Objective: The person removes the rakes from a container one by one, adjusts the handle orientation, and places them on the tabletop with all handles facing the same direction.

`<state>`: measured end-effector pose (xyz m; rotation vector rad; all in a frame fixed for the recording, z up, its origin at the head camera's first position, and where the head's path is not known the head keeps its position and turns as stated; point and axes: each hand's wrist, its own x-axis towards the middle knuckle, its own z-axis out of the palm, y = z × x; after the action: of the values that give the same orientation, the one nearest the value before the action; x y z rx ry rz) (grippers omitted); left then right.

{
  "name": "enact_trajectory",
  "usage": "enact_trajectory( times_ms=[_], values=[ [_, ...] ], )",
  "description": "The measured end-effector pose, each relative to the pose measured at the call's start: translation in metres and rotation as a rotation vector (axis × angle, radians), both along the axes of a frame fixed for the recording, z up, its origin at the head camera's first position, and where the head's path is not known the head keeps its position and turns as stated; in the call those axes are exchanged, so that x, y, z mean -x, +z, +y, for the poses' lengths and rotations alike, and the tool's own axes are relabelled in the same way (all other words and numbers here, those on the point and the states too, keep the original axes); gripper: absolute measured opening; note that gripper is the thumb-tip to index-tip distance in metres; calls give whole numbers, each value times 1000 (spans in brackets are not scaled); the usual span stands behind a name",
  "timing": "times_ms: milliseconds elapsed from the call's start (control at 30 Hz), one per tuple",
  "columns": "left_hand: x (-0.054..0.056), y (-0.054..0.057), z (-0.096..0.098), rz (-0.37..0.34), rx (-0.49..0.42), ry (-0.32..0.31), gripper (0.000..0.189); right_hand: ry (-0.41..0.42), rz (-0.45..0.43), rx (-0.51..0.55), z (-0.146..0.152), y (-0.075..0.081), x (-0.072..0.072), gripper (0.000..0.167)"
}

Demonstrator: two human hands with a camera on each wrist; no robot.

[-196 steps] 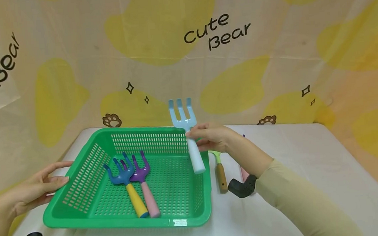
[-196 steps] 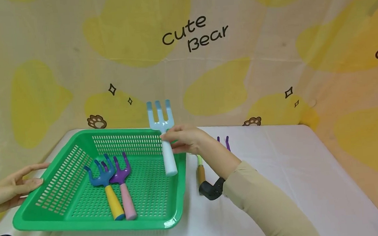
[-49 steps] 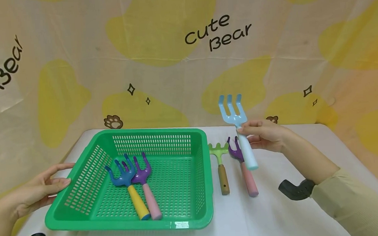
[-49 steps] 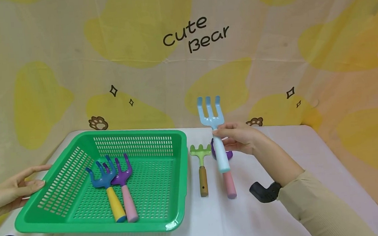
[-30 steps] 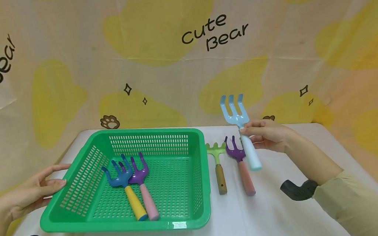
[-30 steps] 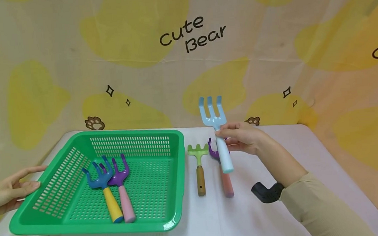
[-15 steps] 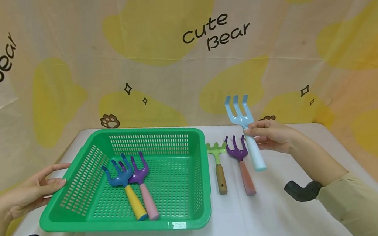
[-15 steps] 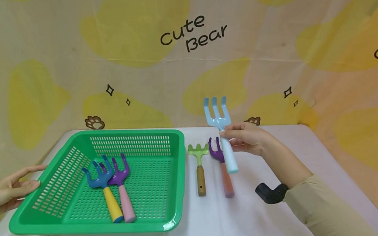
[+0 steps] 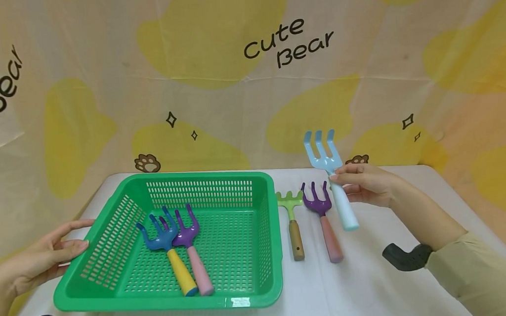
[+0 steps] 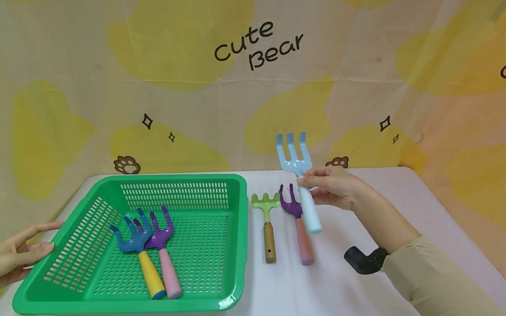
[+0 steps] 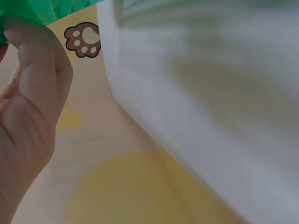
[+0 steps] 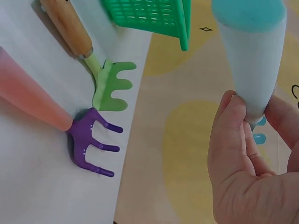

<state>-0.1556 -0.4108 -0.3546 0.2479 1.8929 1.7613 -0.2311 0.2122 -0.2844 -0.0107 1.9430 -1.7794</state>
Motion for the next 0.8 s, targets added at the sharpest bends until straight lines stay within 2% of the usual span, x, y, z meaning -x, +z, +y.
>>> enact_trajectory(
  times_ms=[533, 800],
  values=[
    [-1, 1, 2, 12, 4, 4, 51, -23, 0, -19, 10, -6, 0, 4],
    [-1, 2, 3, 9, 4, -2, 51, -19, -9, -5, 14, -9, 0, 11]
  ],
)
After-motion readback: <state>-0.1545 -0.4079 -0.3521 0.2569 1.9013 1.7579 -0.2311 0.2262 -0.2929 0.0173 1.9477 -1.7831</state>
